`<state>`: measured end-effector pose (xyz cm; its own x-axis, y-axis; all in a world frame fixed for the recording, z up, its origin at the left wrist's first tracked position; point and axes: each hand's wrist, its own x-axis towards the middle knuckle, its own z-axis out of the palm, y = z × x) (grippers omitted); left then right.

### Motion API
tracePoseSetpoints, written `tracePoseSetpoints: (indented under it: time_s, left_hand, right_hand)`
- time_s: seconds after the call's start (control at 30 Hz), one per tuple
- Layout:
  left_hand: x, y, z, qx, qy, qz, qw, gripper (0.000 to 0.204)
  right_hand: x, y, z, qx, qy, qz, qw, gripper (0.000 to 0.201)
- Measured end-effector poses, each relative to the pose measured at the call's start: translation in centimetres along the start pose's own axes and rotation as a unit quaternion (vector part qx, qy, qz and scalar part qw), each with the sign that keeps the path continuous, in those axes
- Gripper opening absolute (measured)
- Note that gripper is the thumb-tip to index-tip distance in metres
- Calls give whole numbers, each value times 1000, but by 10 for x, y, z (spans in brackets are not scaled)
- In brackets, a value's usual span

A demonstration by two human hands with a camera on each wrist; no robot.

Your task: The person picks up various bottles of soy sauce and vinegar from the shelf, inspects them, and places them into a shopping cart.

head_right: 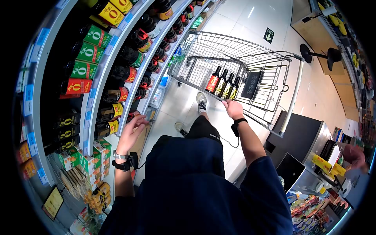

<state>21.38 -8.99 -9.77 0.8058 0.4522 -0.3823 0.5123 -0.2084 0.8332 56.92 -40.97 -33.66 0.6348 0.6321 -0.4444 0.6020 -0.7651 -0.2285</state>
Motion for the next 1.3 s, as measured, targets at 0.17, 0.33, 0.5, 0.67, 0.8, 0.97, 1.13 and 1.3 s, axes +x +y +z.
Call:
tracePoseSetpoints:
  time_s: [0.17, 0.33, 0.5, 0.67, 0.8, 0.97, 1.13, 1.3]
  left_hand:
    - [40, 41, 3, -14, -13, -29, 999, 37]
    - [71, 60, -13, 13, 35, 32, 999, 33]
    - [77, 54, -26, -69, 232, 18, 970, 28]
    - [53, 37, -55, -49, 539, 73, 838, 31]
    - [39, 43, -101, -42, 657, 129, 742, 43]
    - [43, 60, -171, -14, 663, 219, 716, 48]
    - [50, 82, -205, 10, 586, 119, 802, 45]
    - [44, 97, -197, 59, 586, 53, 807, 32]
  right_hand:
    - [32, -4, -25, 14, -12, 3, 1000, 54]
    - [63, -1, -39, 38, -29, -10, 999, 54]
    - [82, -4, -42, 72, -19, -21, 997, 54]
    - [89, -1, -47, 61, -18, -34, 997, 58]
    - [91, 5, -45, 81, 4, -56, 995, 55]
    - [103, 12, -45, 87, -20, -101, 991, 59]
    - [137, -7, -58, 87, -18, -125, 988, 59]
    - [165, -87, -113, 224, -9, -197, 954, 52]
